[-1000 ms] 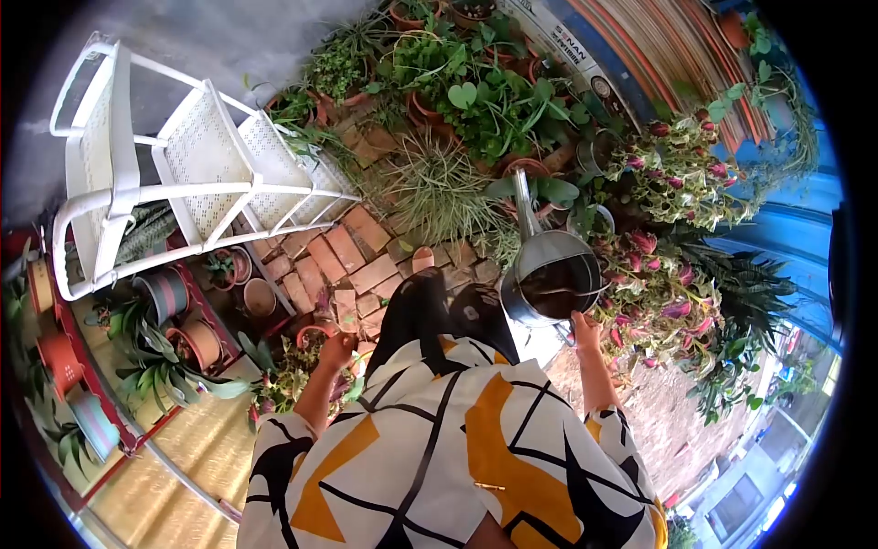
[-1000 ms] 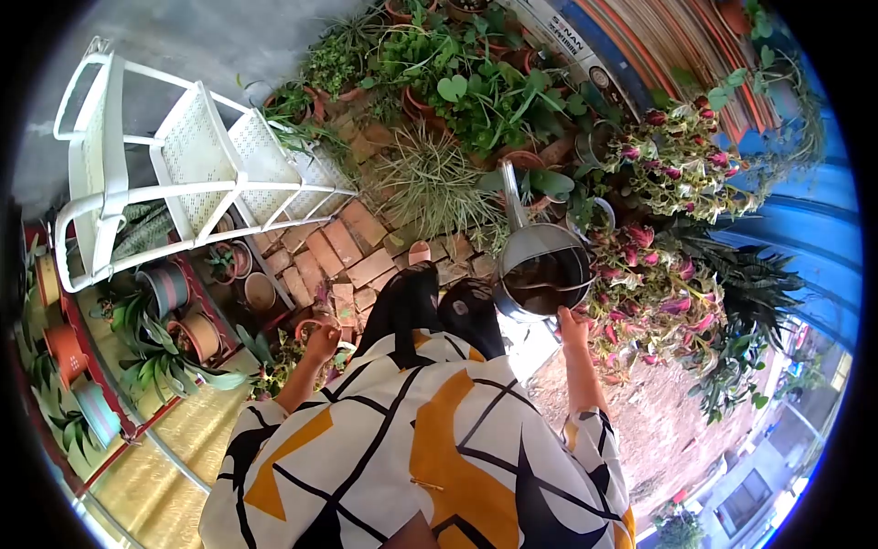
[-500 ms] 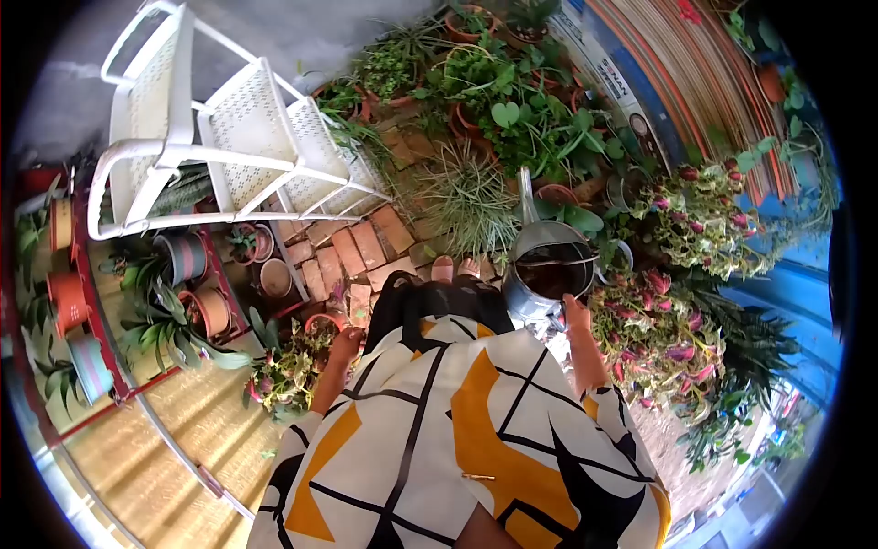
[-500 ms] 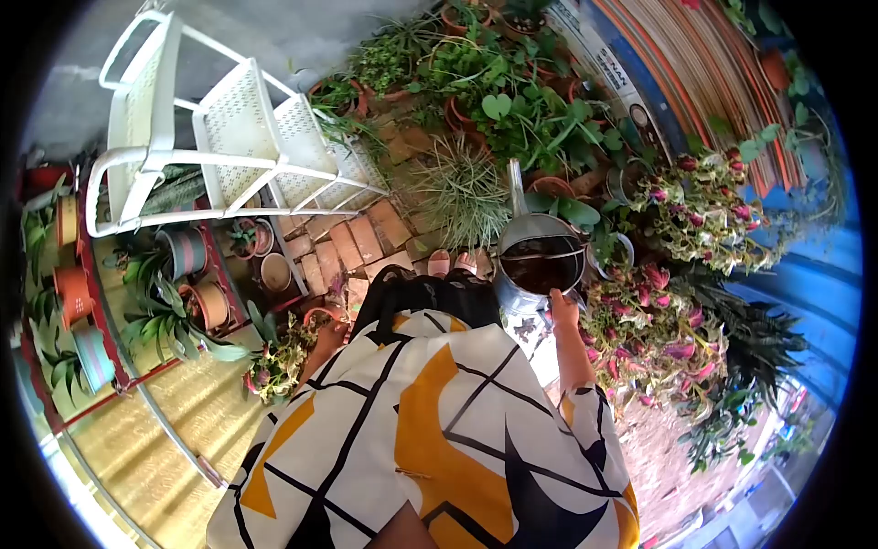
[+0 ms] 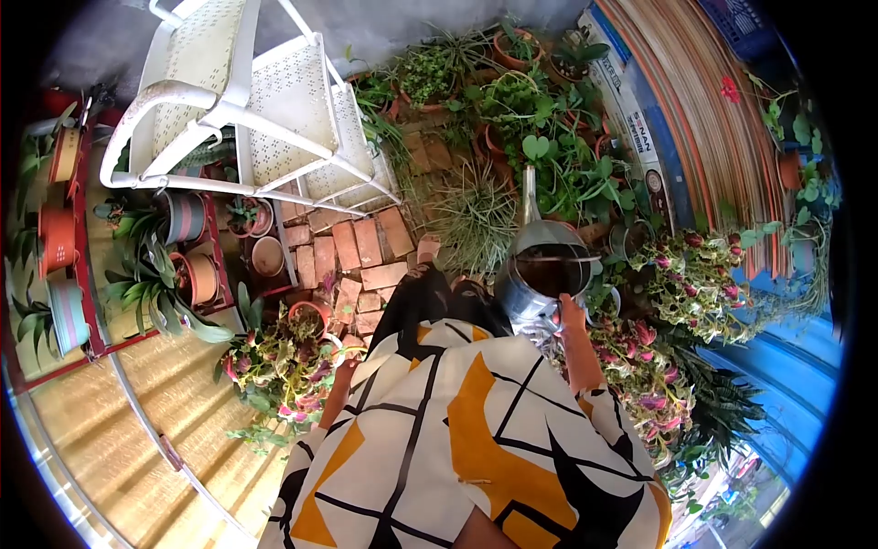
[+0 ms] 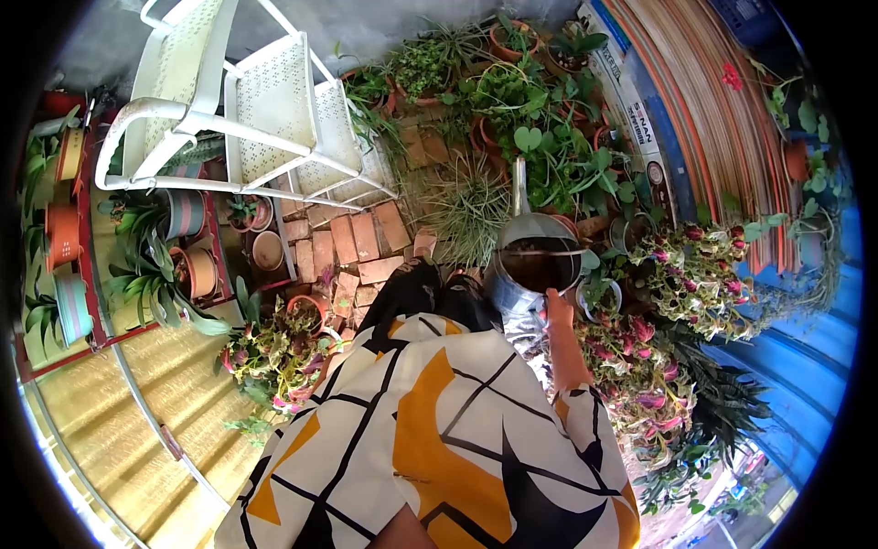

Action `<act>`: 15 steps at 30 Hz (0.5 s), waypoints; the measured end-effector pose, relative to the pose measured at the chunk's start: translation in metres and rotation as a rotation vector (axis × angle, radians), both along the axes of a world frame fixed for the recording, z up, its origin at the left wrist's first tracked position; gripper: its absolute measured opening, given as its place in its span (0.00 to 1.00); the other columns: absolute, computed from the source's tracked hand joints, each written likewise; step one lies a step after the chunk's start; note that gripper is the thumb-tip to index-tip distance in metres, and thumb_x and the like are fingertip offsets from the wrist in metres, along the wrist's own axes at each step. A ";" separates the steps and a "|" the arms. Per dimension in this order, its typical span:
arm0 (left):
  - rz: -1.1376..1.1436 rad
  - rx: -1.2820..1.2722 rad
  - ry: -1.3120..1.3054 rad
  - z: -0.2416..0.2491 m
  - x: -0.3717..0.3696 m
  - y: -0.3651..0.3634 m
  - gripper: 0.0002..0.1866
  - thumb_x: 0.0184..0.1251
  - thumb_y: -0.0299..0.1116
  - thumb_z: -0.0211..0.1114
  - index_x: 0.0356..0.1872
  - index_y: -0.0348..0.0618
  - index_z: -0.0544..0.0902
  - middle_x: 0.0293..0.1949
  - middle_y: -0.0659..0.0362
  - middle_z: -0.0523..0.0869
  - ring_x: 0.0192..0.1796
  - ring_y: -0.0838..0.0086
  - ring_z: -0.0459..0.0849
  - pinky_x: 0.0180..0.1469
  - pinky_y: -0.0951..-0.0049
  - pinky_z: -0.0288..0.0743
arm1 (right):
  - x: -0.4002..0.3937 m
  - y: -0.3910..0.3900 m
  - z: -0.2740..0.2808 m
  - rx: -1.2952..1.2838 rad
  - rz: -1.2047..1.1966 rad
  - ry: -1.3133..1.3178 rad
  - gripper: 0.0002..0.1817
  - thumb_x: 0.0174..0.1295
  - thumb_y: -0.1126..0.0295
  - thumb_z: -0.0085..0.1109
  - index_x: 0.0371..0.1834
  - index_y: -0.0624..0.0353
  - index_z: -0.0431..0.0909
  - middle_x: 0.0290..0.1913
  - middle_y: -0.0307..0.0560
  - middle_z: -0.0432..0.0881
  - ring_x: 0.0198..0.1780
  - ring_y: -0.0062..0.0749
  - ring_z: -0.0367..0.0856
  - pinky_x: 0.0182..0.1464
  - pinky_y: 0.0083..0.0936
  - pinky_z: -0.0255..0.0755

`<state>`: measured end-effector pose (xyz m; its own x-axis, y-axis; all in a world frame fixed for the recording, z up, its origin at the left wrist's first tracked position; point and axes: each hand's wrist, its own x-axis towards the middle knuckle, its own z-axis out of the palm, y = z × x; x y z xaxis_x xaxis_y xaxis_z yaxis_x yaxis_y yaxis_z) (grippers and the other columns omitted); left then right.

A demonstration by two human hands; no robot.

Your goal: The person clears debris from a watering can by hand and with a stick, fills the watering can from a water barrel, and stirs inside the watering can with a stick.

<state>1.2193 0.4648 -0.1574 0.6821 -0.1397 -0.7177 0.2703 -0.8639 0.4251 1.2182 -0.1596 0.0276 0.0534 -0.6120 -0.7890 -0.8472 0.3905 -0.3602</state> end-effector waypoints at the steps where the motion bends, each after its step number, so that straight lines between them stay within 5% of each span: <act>1: 0.011 0.014 0.016 -0.004 0.002 0.003 0.18 0.53 0.46 0.57 0.38 0.43 0.81 0.37 0.49 0.82 0.42 0.60 0.81 0.45 0.69 0.72 | 0.002 -0.005 -0.009 0.079 -0.005 -0.011 0.20 0.47 0.50 0.51 0.18 0.58 0.73 0.12 0.44 0.68 0.15 0.33 0.66 0.16 0.34 0.63; 4: 0.058 0.099 0.051 0.020 0.038 -0.015 0.17 0.54 0.44 0.57 0.37 0.42 0.81 0.35 0.49 0.82 0.41 0.61 0.81 0.44 0.69 0.72 | 0.035 0.003 0.005 0.054 -0.001 0.038 0.21 0.48 0.50 0.51 0.23 0.60 0.74 0.17 0.46 0.70 0.21 0.35 0.69 0.22 0.40 0.68; 6: 0.092 0.089 0.051 0.074 0.082 -0.047 0.16 0.54 0.43 0.56 0.37 0.42 0.81 0.34 0.49 0.83 0.40 0.62 0.81 0.43 0.70 0.73 | 0.052 0.001 0.004 0.088 -0.041 0.049 0.22 0.47 0.51 0.54 0.31 0.61 0.74 0.24 0.48 0.72 0.28 0.37 0.71 0.37 0.57 0.69; 7: 0.093 -0.109 0.099 0.145 0.122 -0.076 0.13 0.57 0.39 0.56 0.35 0.40 0.80 0.29 0.52 0.82 0.32 0.68 0.82 0.35 0.71 0.74 | 0.061 0.000 0.001 0.086 -0.075 0.061 0.22 0.46 0.51 0.54 0.31 0.61 0.74 0.24 0.48 0.72 0.28 0.37 0.71 0.38 0.58 0.68; 8: 0.151 -0.272 -0.004 0.153 0.131 -0.082 0.12 0.58 0.37 0.56 0.35 0.39 0.78 0.26 0.55 0.82 0.26 0.74 0.80 0.27 0.74 0.72 | 0.068 -0.001 -0.004 0.087 -0.109 0.073 0.21 0.46 0.51 0.55 0.30 0.61 0.74 0.23 0.47 0.72 0.27 0.37 0.71 0.39 0.59 0.67; 10: 0.364 -0.099 0.146 0.180 0.161 -0.103 0.14 0.59 0.39 0.57 0.38 0.39 0.78 0.25 0.56 0.82 0.24 0.75 0.79 0.24 0.76 0.71 | 0.081 -0.005 -0.015 0.108 -0.128 0.089 0.20 0.46 0.51 0.55 0.29 0.60 0.74 0.23 0.46 0.72 0.27 0.36 0.72 0.40 0.60 0.66; 15: 0.243 0.056 0.065 0.172 0.182 -0.085 0.15 0.58 0.39 0.56 0.38 0.38 0.79 0.30 0.54 0.83 0.33 0.67 0.81 0.38 0.71 0.73 | 0.110 -0.007 -0.038 0.180 -0.203 0.112 0.18 0.47 0.52 0.55 0.27 0.57 0.72 0.21 0.41 0.71 0.27 0.33 0.71 0.46 0.63 0.63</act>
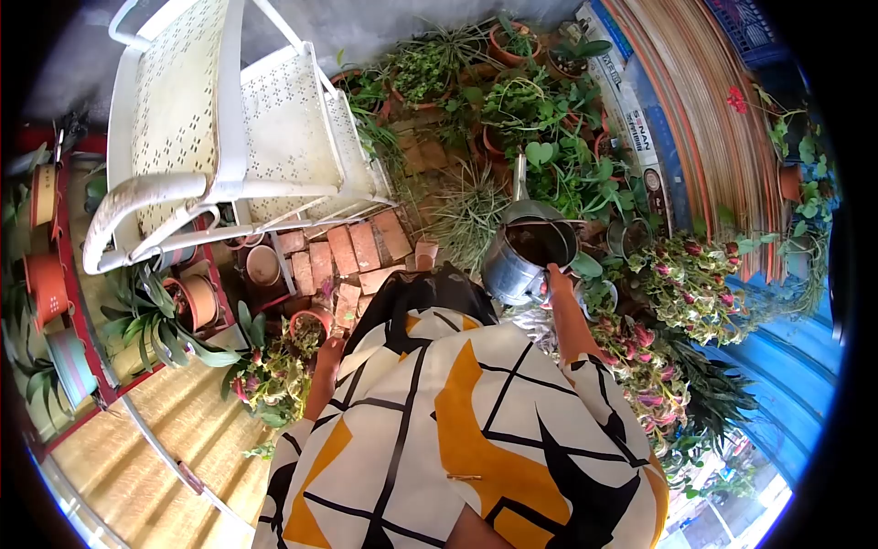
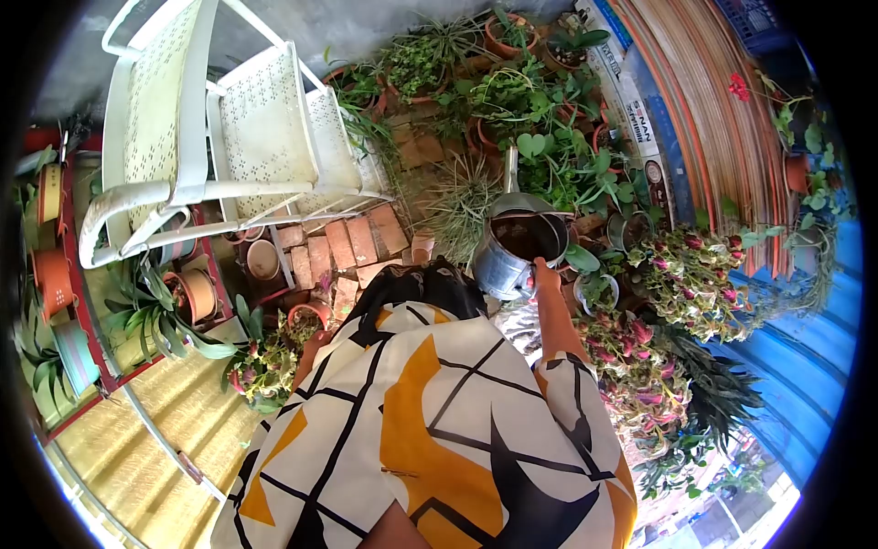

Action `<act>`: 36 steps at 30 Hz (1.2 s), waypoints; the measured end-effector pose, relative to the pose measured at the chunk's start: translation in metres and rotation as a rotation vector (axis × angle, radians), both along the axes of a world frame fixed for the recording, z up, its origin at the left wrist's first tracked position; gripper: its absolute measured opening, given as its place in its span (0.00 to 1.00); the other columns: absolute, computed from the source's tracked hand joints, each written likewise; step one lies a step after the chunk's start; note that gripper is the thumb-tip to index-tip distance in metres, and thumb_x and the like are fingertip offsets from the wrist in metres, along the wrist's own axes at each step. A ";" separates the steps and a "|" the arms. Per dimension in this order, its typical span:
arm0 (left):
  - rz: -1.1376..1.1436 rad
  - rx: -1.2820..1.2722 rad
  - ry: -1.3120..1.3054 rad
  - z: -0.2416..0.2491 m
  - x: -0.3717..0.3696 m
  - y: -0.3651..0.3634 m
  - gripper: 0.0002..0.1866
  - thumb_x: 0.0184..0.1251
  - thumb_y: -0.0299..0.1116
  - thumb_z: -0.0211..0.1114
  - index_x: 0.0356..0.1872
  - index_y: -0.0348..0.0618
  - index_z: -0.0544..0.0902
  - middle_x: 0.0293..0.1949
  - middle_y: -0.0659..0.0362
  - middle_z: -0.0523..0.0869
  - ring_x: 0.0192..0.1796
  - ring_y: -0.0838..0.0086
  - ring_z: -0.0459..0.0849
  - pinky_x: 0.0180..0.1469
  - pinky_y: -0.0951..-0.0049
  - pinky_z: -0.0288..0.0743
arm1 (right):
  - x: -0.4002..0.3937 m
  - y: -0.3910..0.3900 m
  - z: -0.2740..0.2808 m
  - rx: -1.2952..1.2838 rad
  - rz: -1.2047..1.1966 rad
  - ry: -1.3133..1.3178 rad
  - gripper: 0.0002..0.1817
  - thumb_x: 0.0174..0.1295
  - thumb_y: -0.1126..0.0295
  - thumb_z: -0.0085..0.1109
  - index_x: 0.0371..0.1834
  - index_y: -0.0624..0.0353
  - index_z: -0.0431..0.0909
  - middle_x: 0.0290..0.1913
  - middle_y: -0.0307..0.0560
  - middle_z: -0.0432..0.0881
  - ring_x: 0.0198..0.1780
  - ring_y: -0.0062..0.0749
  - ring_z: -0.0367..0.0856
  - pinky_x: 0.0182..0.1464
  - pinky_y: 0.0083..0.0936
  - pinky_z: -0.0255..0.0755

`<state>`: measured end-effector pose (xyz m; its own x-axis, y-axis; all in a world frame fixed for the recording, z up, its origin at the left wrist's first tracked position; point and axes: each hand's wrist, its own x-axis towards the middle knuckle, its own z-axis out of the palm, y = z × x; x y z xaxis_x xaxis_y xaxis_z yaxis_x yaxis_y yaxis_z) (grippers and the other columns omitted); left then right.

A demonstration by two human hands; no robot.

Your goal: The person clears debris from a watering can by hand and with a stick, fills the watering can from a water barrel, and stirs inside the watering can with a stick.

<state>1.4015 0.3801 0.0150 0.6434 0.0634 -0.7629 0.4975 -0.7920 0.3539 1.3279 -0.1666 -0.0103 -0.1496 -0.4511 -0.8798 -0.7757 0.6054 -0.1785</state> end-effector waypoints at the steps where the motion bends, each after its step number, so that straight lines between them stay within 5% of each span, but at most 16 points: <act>1: -0.011 -0.072 -0.023 -0.002 0.003 0.005 0.15 0.59 0.39 0.55 0.39 0.38 0.79 0.32 0.52 0.83 0.35 0.66 0.81 0.41 0.70 0.72 | 0.005 -0.002 -0.006 0.006 -0.004 -0.001 0.18 0.47 0.52 0.55 0.27 0.57 0.72 0.21 0.41 0.71 0.27 0.33 0.71 0.46 0.63 0.63; 6: -0.012 -0.098 -0.027 -0.114 -0.026 0.090 0.16 0.60 0.42 0.54 0.39 0.40 0.79 0.37 0.49 0.83 0.43 0.62 0.81 0.44 0.69 0.72 | 0.025 0.000 -0.011 -0.002 -0.041 0.027 0.18 0.48 0.51 0.54 0.28 0.56 0.73 0.22 0.39 0.71 0.27 0.33 0.71 0.48 0.64 0.61; 13: -0.158 -0.009 -0.054 -0.121 -0.008 0.091 0.16 0.62 0.42 0.52 0.38 0.40 0.80 0.35 0.49 0.82 0.42 0.60 0.81 0.44 0.69 0.71 | 0.028 0.000 -0.015 -0.050 -0.032 0.063 0.18 0.49 0.51 0.54 0.26 0.56 0.74 0.22 0.41 0.72 0.26 0.33 0.72 0.46 0.62 0.63; 16: -0.080 -0.091 -0.024 -0.118 -0.001 0.084 0.16 0.61 0.42 0.53 0.38 0.40 0.80 0.35 0.49 0.82 0.42 0.61 0.81 0.44 0.69 0.71 | 0.023 0.004 -0.014 -0.112 0.069 0.102 0.23 0.46 0.49 0.52 0.24 0.62 0.76 0.19 0.45 0.76 0.22 0.34 0.74 0.26 0.45 0.69; 24: -0.010 -0.101 0.033 -0.106 0.007 0.068 0.16 0.59 0.42 0.57 0.38 0.39 0.80 0.34 0.50 0.83 0.40 0.64 0.82 0.43 0.70 0.71 | -0.009 0.026 -0.021 -0.272 0.233 -0.124 0.26 0.51 0.48 0.49 0.26 0.66 0.77 0.17 0.45 0.74 0.15 0.29 0.70 0.22 0.26 0.66; 27: -0.152 0.050 0.027 -0.128 -0.002 0.074 0.16 0.58 0.42 0.58 0.39 0.39 0.80 0.35 0.50 0.83 0.41 0.64 0.82 0.43 0.69 0.71 | 0.017 0.031 0.003 -0.277 0.207 -0.224 0.24 0.51 0.51 0.51 0.27 0.66 0.78 0.19 0.43 0.74 0.16 0.27 0.70 0.21 0.25 0.65; 29: -0.049 -0.133 -0.050 -0.166 -0.020 0.092 0.17 0.59 0.44 0.58 0.39 0.40 0.80 0.36 0.48 0.82 0.42 0.62 0.81 0.44 0.68 0.71 | 0.036 0.032 0.009 -0.267 0.149 -0.266 0.22 0.50 0.53 0.54 0.27 0.65 0.78 0.20 0.42 0.73 0.16 0.25 0.69 0.21 0.24 0.65; 31: -0.046 -0.177 -0.069 -0.148 -0.017 0.078 0.17 0.60 0.44 0.57 0.39 0.40 0.80 0.36 0.47 0.82 0.42 0.60 0.81 0.44 0.67 0.71 | 0.047 0.027 -0.011 -0.199 0.127 -0.362 0.20 0.50 0.53 0.55 0.27 0.64 0.78 0.20 0.41 0.73 0.17 0.24 0.69 0.20 0.23 0.65; 33: -0.120 -0.123 -0.068 -0.137 -0.015 0.068 0.18 0.60 0.45 0.56 0.38 0.39 0.80 0.35 0.47 0.81 0.41 0.59 0.81 0.43 0.67 0.71 | 0.067 0.023 -0.013 -0.131 0.180 -0.328 0.20 0.49 0.52 0.54 0.27 0.62 0.78 0.19 0.41 0.73 0.17 0.24 0.69 0.19 0.24 0.64; 34: -0.267 -0.181 -0.262 -0.177 -0.034 0.091 0.20 0.60 0.48 0.55 0.35 0.38 0.80 0.33 0.47 0.81 0.38 0.59 0.81 0.40 0.66 0.71 | 0.085 0.028 0.001 -0.125 0.218 -0.284 0.21 0.49 0.51 0.54 0.26 0.62 0.77 0.18 0.41 0.73 0.17 0.25 0.69 0.18 0.25 0.63; 36: -0.368 -0.077 -0.030 -0.179 -0.033 0.092 0.21 0.61 0.49 0.52 0.32 0.38 0.79 0.32 0.47 0.81 0.38 0.56 0.80 0.40 0.63 0.71 | 0.110 0.029 0.003 -0.116 0.319 -0.190 0.23 0.48 0.48 0.52 0.23 0.61 0.76 0.16 0.41 0.73 0.15 0.27 0.68 0.16 0.29 0.61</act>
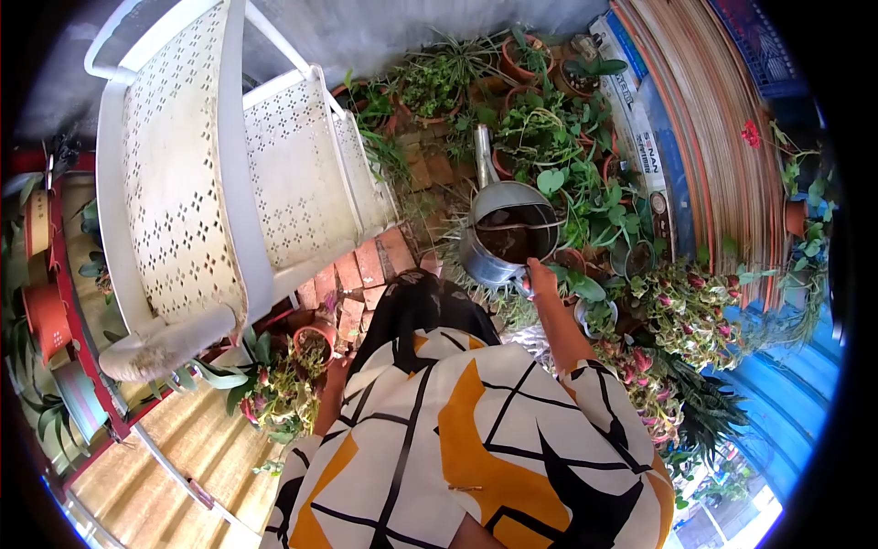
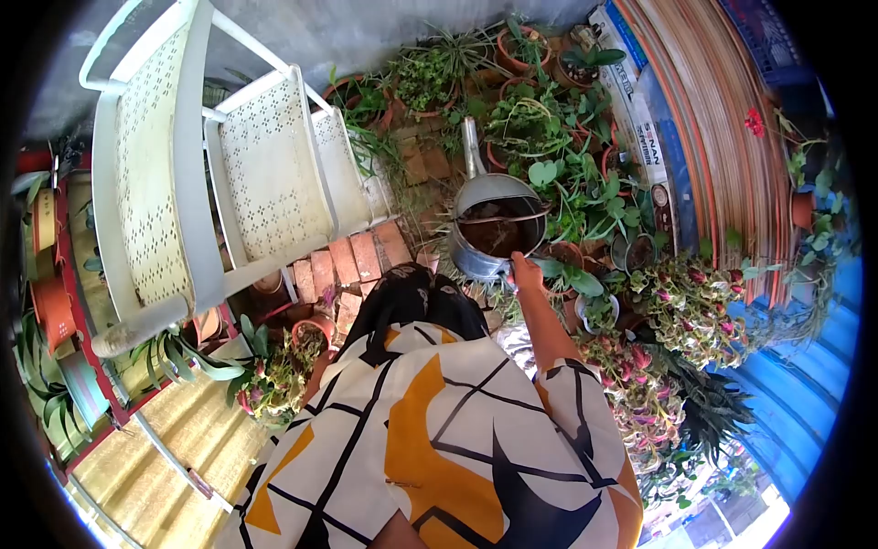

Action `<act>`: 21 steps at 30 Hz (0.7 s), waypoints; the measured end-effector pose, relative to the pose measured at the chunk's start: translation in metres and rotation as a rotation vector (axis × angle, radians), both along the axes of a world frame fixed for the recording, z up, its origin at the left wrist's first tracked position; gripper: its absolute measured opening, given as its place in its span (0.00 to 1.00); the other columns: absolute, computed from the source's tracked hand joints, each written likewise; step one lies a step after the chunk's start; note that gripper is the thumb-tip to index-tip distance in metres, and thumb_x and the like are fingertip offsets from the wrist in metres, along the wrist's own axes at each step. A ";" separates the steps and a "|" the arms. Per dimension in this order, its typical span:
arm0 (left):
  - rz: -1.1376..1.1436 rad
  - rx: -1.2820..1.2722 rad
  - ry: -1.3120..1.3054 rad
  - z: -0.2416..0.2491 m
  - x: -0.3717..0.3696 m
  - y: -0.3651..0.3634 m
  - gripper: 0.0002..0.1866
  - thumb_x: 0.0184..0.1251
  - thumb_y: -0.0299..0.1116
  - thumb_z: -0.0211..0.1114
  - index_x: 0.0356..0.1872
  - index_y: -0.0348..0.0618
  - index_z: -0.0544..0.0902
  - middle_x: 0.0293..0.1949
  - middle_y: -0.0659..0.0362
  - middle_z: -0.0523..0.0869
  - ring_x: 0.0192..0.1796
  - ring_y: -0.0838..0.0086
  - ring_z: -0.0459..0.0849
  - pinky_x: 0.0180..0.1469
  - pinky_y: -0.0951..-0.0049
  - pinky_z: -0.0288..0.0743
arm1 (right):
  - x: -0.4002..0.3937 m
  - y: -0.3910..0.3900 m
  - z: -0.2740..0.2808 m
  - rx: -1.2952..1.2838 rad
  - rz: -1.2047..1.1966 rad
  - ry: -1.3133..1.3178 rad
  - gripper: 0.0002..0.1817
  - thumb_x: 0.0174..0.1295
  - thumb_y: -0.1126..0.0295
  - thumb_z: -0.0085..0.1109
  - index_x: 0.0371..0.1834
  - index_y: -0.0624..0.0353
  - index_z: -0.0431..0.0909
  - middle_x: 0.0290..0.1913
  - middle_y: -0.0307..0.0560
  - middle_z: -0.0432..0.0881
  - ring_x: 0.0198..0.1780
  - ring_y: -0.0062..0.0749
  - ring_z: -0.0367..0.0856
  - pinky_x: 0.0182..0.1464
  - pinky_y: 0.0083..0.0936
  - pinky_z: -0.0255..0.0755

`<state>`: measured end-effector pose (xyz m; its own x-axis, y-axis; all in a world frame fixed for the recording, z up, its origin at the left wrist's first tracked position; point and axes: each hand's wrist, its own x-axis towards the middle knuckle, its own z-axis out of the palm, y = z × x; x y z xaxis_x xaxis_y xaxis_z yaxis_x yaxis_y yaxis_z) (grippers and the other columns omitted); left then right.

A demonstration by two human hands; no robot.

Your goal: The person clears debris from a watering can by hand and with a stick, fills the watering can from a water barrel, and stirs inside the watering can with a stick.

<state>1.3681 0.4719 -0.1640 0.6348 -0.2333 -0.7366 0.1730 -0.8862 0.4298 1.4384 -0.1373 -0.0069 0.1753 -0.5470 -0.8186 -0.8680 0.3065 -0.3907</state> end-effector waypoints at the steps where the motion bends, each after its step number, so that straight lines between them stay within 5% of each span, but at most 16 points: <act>1: -0.069 -0.011 0.031 0.006 -0.002 0.001 0.21 0.62 0.49 0.51 0.32 0.38 0.78 0.32 0.47 0.81 0.38 0.55 0.80 0.40 0.62 0.71 | 0.008 0.000 -0.007 -0.004 0.004 -0.006 0.23 0.48 0.48 0.52 0.23 0.61 0.76 0.16 0.41 0.73 0.15 0.27 0.68 0.16 0.29 0.61; 4: 0.175 0.106 -0.039 0.019 -0.037 -0.003 0.21 0.63 0.48 0.49 0.33 0.38 0.79 0.33 0.45 0.80 0.40 0.52 0.78 0.41 0.61 0.71 | 0.044 0.008 -0.008 0.022 0.015 0.036 0.20 0.50 0.50 0.50 0.19 0.57 0.75 0.14 0.41 0.71 0.16 0.29 0.67 0.15 0.30 0.62; 7: 0.108 0.102 -0.014 -0.006 -0.070 0.012 0.18 0.62 0.44 0.50 0.33 0.38 0.79 0.33 0.45 0.81 0.39 0.55 0.80 0.40 0.63 0.71 | 0.088 0.015 0.001 -0.005 0.123 0.053 0.23 0.51 0.48 0.47 0.20 0.58 0.75 0.15 0.42 0.72 0.19 0.31 0.70 0.16 0.33 0.65; 9: 0.306 -0.039 0.349 -0.037 -0.086 0.025 0.16 0.62 0.41 0.50 0.33 0.37 0.78 0.32 0.48 0.81 0.37 0.64 0.80 0.39 0.67 0.70 | 0.119 0.018 0.022 0.035 0.164 0.167 0.25 0.51 0.46 0.46 0.23 0.60 0.76 0.17 0.43 0.74 0.20 0.34 0.71 0.18 0.36 0.68; 11: 0.587 -0.173 0.201 0.055 -0.049 -0.037 0.13 0.61 0.36 0.52 0.36 0.37 0.80 0.32 0.50 0.82 0.36 0.71 0.79 0.40 0.71 0.70 | 0.134 0.013 0.007 0.070 0.191 0.200 0.24 0.51 0.46 0.47 0.23 0.59 0.75 0.18 0.43 0.74 0.20 0.33 0.71 0.20 0.38 0.68; 21: 0.387 -0.060 0.118 0.053 -0.022 -0.045 0.14 0.61 0.39 0.53 0.36 0.41 0.81 0.35 0.49 0.82 0.41 0.59 0.81 0.43 0.68 0.72 | 0.147 0.016 -0.004 0.038 0.093 0.195 0.23 0.51 0.47 0.49 0.20 0.58 0.74 0.16 0.42 0.73 0.18 0.31 0.69 0.23 0.40 0.66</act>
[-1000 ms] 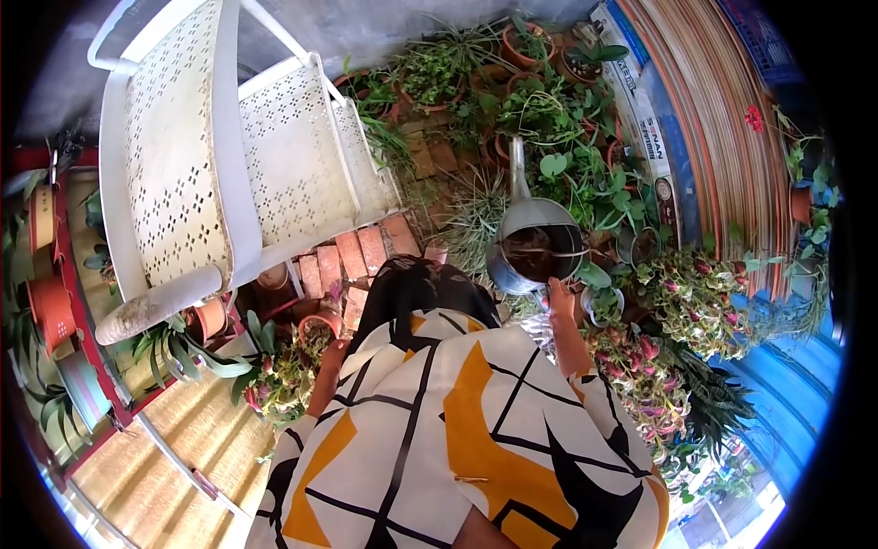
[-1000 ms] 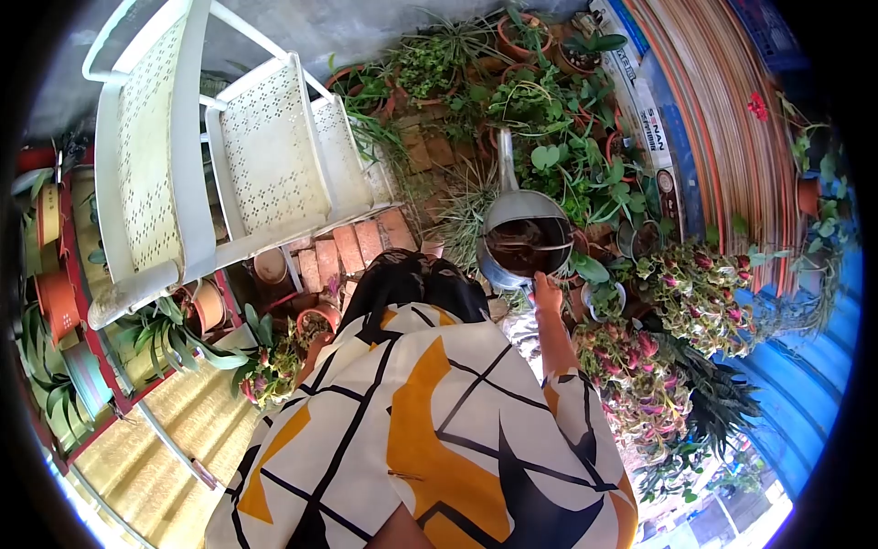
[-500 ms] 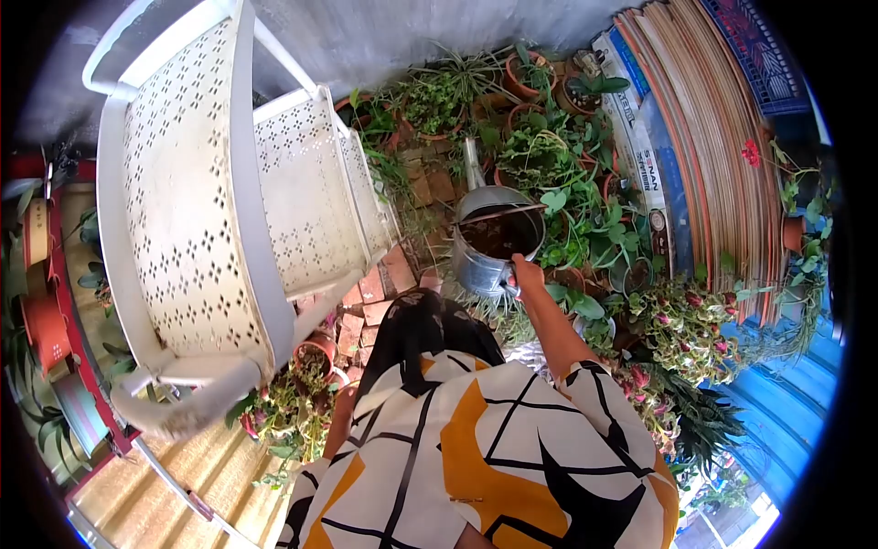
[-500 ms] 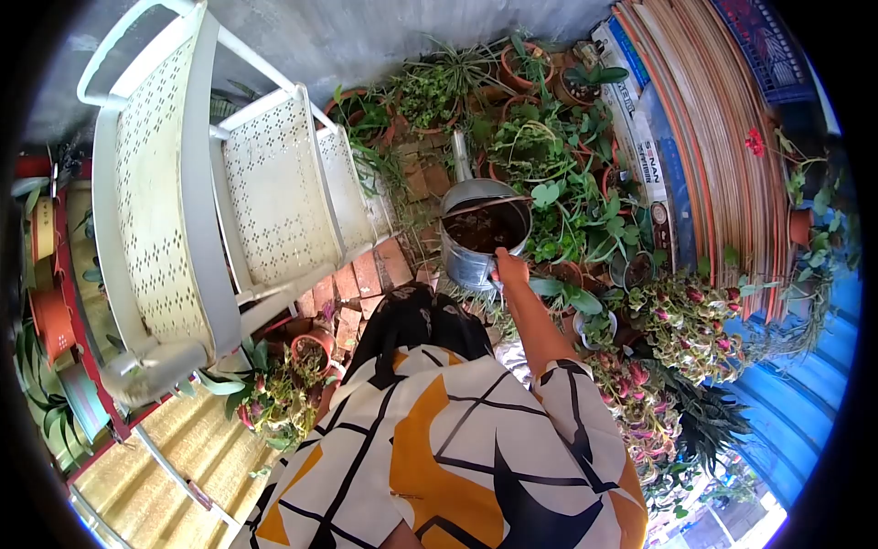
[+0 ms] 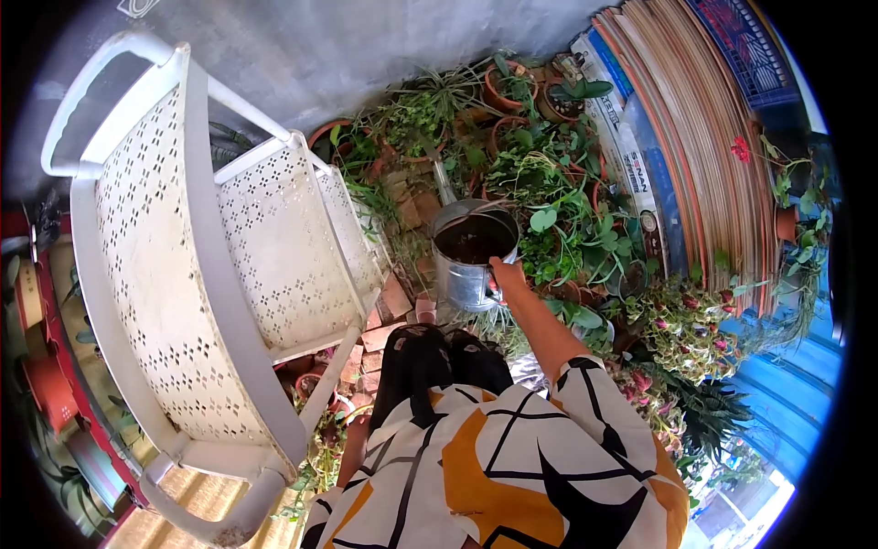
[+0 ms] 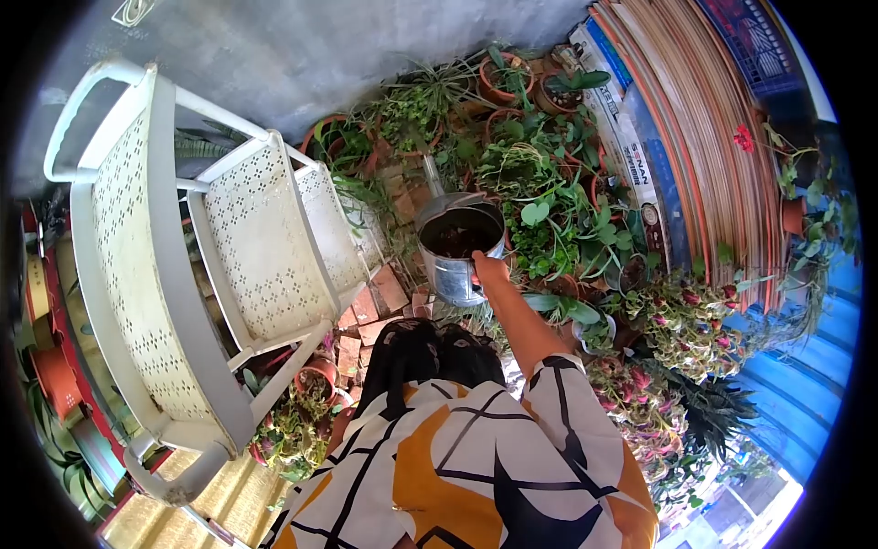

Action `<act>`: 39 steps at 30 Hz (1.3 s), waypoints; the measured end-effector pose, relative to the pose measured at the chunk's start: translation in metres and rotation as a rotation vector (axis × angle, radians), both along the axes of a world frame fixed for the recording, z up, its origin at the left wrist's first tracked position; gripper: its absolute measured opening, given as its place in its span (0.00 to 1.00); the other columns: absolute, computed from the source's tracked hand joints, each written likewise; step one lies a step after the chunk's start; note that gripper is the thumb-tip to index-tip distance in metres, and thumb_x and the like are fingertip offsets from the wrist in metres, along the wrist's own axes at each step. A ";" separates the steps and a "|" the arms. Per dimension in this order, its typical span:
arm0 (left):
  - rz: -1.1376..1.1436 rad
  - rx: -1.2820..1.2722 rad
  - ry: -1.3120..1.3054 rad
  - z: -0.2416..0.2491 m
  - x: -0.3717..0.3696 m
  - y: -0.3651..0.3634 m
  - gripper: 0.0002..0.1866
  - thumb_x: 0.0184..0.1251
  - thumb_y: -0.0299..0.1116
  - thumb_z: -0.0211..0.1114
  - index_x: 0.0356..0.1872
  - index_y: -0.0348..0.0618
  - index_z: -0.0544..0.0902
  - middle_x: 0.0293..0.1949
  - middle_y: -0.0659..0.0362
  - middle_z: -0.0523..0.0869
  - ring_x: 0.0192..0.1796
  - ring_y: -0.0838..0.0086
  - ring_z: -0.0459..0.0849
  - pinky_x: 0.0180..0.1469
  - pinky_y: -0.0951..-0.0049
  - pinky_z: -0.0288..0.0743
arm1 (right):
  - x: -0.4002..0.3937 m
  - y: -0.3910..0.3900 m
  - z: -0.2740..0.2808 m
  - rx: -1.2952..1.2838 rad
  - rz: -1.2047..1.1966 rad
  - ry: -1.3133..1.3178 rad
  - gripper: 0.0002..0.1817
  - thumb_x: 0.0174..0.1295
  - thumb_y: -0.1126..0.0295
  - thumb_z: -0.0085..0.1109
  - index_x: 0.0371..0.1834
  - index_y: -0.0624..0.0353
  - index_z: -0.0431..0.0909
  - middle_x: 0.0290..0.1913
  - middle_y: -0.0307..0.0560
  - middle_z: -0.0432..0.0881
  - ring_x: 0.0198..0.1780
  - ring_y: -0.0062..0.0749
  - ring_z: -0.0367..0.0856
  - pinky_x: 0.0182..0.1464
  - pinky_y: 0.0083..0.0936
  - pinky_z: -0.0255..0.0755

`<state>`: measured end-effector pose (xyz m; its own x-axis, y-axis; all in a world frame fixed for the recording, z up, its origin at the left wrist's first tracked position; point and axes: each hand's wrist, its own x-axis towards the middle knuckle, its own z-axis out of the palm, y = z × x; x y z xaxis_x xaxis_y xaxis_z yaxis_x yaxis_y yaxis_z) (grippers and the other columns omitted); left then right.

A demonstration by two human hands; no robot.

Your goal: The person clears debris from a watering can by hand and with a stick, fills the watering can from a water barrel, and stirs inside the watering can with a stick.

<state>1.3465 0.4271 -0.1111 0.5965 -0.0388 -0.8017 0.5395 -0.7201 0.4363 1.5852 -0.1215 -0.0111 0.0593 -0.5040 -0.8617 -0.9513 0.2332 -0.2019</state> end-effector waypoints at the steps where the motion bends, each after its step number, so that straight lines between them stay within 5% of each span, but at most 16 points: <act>1: -0.009 0.044 0.015 0.020 0.013 -0.010 0.15 0.61 0.40 0.53 0.36 0.40 0.81 0.35 0.48 0.82 0.41 0.58 0.81 0.43 0.67 0.72 | -0.008 -0.004 -0.007 0.020 0.020 -0.005 0.22 0.52 0.48 0.49 0.20 0.59 0.74 0.15 0.42 0.72 0.17 0.30 0.68 0.23 0.38 0.66; 4: -0.167 0.197 0.070 0.034 0.035 -0.019 0.17 0.60 0.43 0.52 0.36 0.40 0.80 0.35 0.47 0.82 0.40 0.56 0.80 0.41 0.66 0.72 | -0.026 0.000 -0.005 0.002 -0.045 -0.079 0.22 0.52 0.50 0.51 0.20 0.60 0.74 0.14 0.43 0.71 0.14 0.29 0.65 0.19 0.32 0.63; 6: -0.131 0.004 0.010 0.098 0.078 -0.052 0.18 0.59 0.44 0.52 0.37 0.40 0.80 0.35 0.46 0.81 0.40 0.56 0.80 0.40 0.64 0.72 | -0.031 0.001 0.006 -0.029 -0.182 -0.210 0.20 0.49 0.52 0.54 0.25 0.62 0.77 0.15 0.42 0.74 0.15 0.29 0.71 0.23 0.26 0.65; 11: -0.183 0.071 0.165 0.066 0.078 -0.049 0.19 0.60 0.45 0.50 0.38 0.40 0.79 0.35 0.46 0.81 0.39 0.56 0.80 0.40 0.63 0.71 | -0.020 -0.020 0.010 0.045 -0.177 -0.299 0.21 0.52 0.50 0.50 0.18 0.59 0.73 0.14 0.44 0.70 0.14 0.32 0.64 0.18 0.33 0.61; 16: -0.156 -0.011 0.092 0.114 0.117 -0.085 0.20 0.60 0.45 0.49 0.38 0.40 0.80 0.36 0.47 0.81 0.41 0.55 0.80 0.42 0.64 0.71 | 0.029 -0.041 0.041 0.084 -0.264 -0.174 0.22 0.51 0.48 0.48 0.19 0.59 0.73 0.14 0.44 0.71 0.14 0.33 0.66 0.18 0.40 0.66; 21: -0.386 0.078 0.166 0.048 0.083 -0.038 0.18 0.60 0.44 0.50 0.40 0.42 0.80 0.40 0.46 0.80 0.44 0.53 0.78 0.45 0.63 0.71 | 0.075 -0.064 0.045 0.120 -0.526 -0.266 0.18 0.51 0.50 0.52 0.24 0.54 0.73 0.18 0.38 0.71 0.22 0.30 0.71 0.37 0.61 0.65; 24: -0.428 0.058 0.062 0.075 0.082 -0.041 0.16 0.61 0.43 0.49 0.37 0.43 0.80 0.37 0.47 0.81 0.41 0.53 0.78 0.43 0.61 0.71 | 0.109 -0.084 0.049 0.146 -0.580 -0.275 0.17 0.54 0.48 0.53 0.26 0.50 0.73 0.20 0.31 0.71 0.24 0.24 0.71 0.47 0.62 0.62; 26: -0.676 0.048 -0.045 0.090 0.087 -0.046 0.15 0.64 0.41 0.47 0.30 0.42 0.78 0.32 0.48 0.80 0.37 0.54 0.78 0.40 0.57 0.70 | 0.131 -0.094 0.057 0.143 -0.600 -0.264 0.17 0.56 0.48 0.52 0.26 0.49 0.73 0.20 0.30 0.71 0.25 0.24 0.71 0.49 0.64 0.61; 30: -0.416 0.086 -0.057 0.067 0.053 -0.025 0.17 0.65 0.44 0.45 0.31 0.43 0.78 0.30 0.48 0.80 0.33 0.53 0.78 0.36 0.57 0.70 | 0.162 -0.107 0.061 0.140 -0.557 -0.325 0.16 0.58 0.48 0.52 0.30 0.48 0.73 0.22 0.29 0.72 0.25 0.23 0.72 0.50 0.65 0.61; 32: -0.564 0.019 -0.089 0.071 0.056 -0.023 0.20 0.65 0.47 0.45 0.31 0.42 0.78 0.30 0.48 0.80 0.33 0.50 0.77 0.37 0.56 0.69 | 0.174 -0.108 0.059 0.112 -0.536 -0.320 0.16 0.59 0.47 0.51 0.32 0.48 0.73 0.23 0.28 0.73 0.25 0.23 0.72 0.50 0.65 0.60; 34: -0.303 -0.007 -0.099 0.100 0.066 -0.047 0.24 0.64 0.50 0.46 0.25 0.39 0.77 0.27 0.45 0.79 0.32 0.49 0.76 0.35 0.56 0.67 | 0.183 -0.106 0.064 0.109 -0.532 -0.321 0.16 0.59 0.47 0.50 0.32 0.48 0.73 0.23 0.28 0.73 0.25 0.23 0.72 0.50 0.65 0.60; 36: -0.222 0.074 0.047 0.075 0.051 -0.037 0.23 0.64 0.49 0.46 0.26 0.37 0.76 0.26 0.44 0.78 0.33 0.47 0.75 0.37 0.57 0.66 | 0.188 -0.105 0.065 0.104 -0.532 -0.323 0.16 0.60 0.48 0.50 0.32 0.48 0.73 0.24 0.27 0.73 0.25 0.22 0.72 0.50 0.65 0.61; 39: -0.315 0.028 -0.039 0.056 0.030 -0.015 0.18 0.66 0.42 0.46 0.28 0.39 0.77 0.27 0.50 0.80 0.31 0.57 0.77 0.35 0.62 0.69 | 0.196 -0.106 0.066 0.134 -0.539 -0.309 0.15 0.61 0.49 0.48 0.32 0.48 0.73 0.23 0.27 0.73 0.25 0.21 0.72 0.49 0.65 0.62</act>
